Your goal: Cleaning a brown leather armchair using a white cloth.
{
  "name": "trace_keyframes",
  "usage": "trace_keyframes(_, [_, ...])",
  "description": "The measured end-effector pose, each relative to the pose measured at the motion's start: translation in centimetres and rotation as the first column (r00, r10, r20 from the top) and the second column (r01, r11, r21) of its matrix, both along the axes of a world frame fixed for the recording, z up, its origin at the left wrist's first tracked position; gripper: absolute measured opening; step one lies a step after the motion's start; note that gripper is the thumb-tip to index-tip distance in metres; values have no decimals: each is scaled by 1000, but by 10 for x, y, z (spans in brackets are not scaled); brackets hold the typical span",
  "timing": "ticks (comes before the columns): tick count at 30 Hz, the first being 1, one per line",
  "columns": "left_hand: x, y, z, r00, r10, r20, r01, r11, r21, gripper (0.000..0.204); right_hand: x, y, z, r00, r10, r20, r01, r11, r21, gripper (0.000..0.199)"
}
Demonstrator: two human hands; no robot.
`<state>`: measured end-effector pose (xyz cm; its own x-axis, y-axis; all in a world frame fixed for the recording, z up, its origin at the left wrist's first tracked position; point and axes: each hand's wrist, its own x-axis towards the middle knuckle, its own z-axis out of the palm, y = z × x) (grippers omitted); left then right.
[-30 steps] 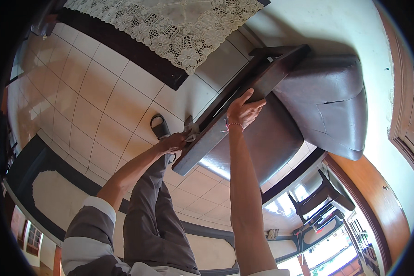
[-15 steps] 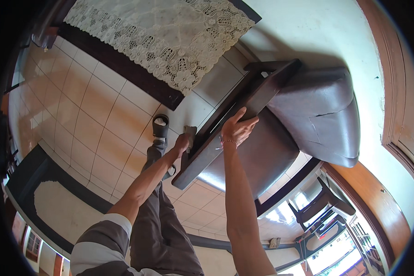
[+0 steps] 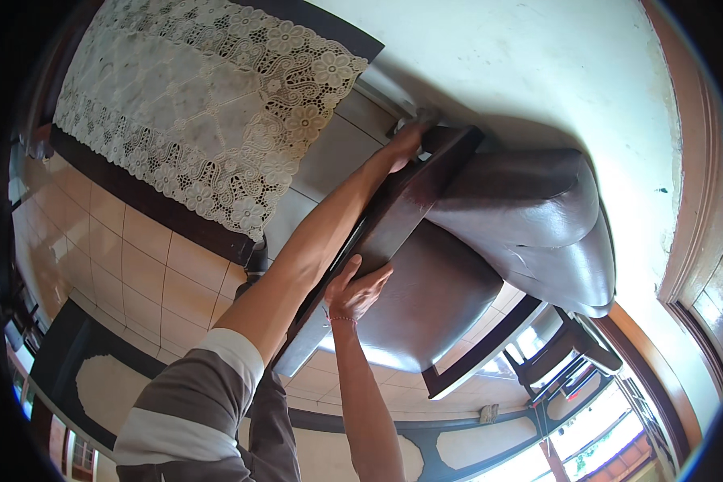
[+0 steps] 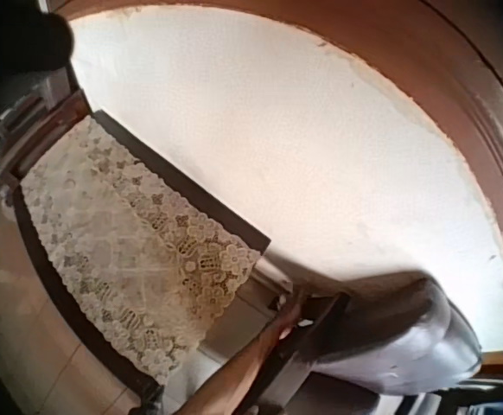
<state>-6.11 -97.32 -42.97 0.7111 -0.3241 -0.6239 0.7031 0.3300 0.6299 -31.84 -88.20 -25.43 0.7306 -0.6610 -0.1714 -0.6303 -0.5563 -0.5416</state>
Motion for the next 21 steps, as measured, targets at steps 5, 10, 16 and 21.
trace_keyframes(5, [29, 19, 60, 898, -365, 247, 294, 913, 282, 47, 1, 0, 1, 999, -24, -43, 24, 1000, 9, 66])
trace_keyframes(10, [3, 34, 101, 989, -120, 83, 121, 992, -16, 44, 1, 1, 1, 1000, 8, -5, -8, 1000, -18, 69])
trace_keyframes(16, [-37, 45, 52, 861, -37, 508, 73, 996, -52, 43, -1, -1, -2, 1000, 31, -5, -31, 1000, 5, 71])
trace_keyframes(21, [-46, 33, -42, 820, -368, 438, 162, 883, 440, 54, -2, -2, -2, 999, 33, 6, -33, 999, 26, 71])
